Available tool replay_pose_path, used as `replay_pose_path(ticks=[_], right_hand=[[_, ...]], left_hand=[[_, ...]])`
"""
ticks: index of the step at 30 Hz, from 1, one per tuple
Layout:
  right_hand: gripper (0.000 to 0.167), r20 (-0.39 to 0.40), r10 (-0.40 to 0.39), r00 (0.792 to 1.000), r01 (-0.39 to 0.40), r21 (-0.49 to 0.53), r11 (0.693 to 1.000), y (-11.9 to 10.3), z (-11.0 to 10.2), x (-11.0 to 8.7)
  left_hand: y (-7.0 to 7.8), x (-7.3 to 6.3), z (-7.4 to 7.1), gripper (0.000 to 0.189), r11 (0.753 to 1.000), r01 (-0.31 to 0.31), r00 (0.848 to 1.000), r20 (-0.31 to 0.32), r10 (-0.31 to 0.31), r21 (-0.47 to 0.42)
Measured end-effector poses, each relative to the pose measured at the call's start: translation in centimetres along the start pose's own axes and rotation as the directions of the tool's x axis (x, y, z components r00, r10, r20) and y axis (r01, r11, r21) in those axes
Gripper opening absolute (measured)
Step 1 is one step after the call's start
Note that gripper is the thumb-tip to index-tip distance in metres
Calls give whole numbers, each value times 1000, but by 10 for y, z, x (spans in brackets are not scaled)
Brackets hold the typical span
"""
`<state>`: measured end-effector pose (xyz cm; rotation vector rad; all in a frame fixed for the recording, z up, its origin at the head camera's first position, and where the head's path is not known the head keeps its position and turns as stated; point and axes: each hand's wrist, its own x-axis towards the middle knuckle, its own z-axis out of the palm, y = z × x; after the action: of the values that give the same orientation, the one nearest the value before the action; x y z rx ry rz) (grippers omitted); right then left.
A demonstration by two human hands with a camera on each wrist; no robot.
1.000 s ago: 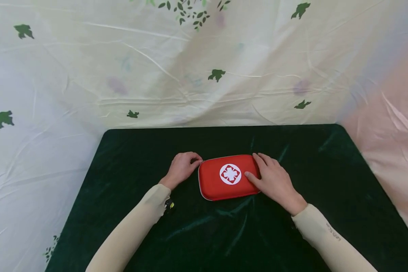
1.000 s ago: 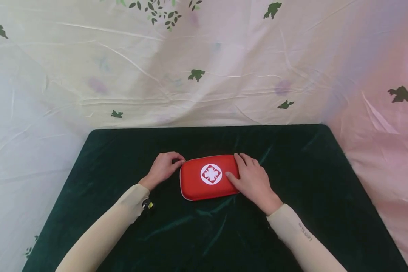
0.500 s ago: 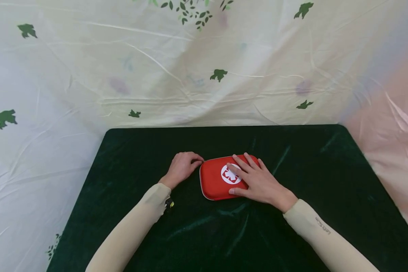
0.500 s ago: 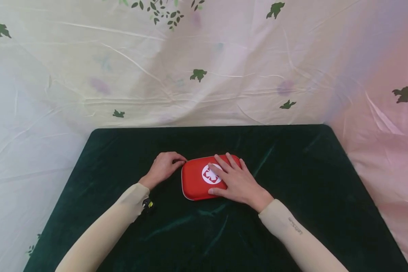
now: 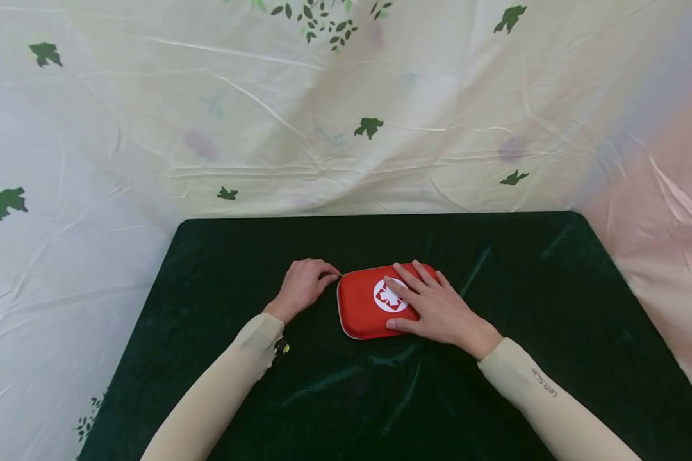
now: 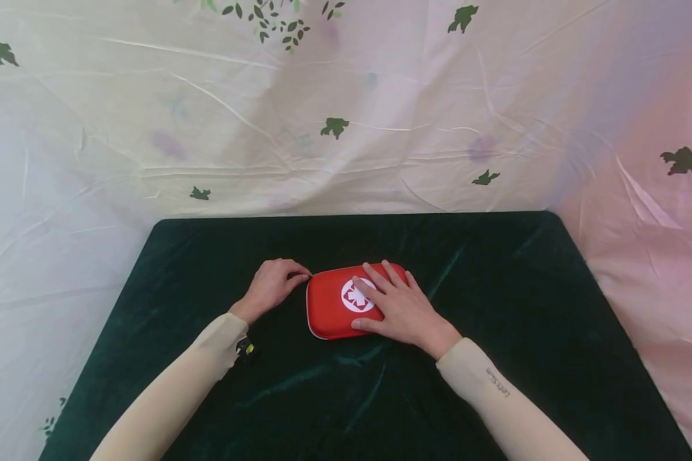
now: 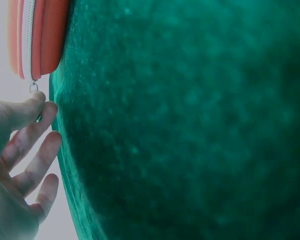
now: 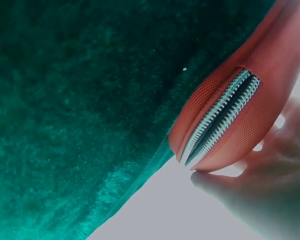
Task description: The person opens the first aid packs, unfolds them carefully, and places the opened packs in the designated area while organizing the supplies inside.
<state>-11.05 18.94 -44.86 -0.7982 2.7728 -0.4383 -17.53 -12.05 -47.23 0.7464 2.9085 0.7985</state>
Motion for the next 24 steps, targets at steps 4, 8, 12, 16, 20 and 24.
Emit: replay_pose_path(ticks=[4,8,12,16,20,24], right_hand=[[90,-3,-1,1000,1,0,1000,-1,1,0],[90,-5,0,1000,0,-2,1000,0,2,-1],[90,-1,2,1000,-2,1,1000,1,4,0],[91,-4,-1,1000,1,3,1000,2,6,0],[91,-9,1,1000,-1,5,1000,3,6,-1],[91,-7,1,1000,-1,4,1000,3,6,-1]], left_hand=[[-3,-3,-1,15,1000,-13,1000,-2,13,9],[-5,-4,-2,16,1000,-18,1000,3,18,8],[-6,-7,-3,17,1000,-9,1000,13,9,3],[-6,-10,-4,17,1000,-9,1000,14,9,5],[-7,-13,-5,17,1000,-11,1000,11,11,9],[-7,-17,-5,17,1000,-5,1000,16,4,20]])
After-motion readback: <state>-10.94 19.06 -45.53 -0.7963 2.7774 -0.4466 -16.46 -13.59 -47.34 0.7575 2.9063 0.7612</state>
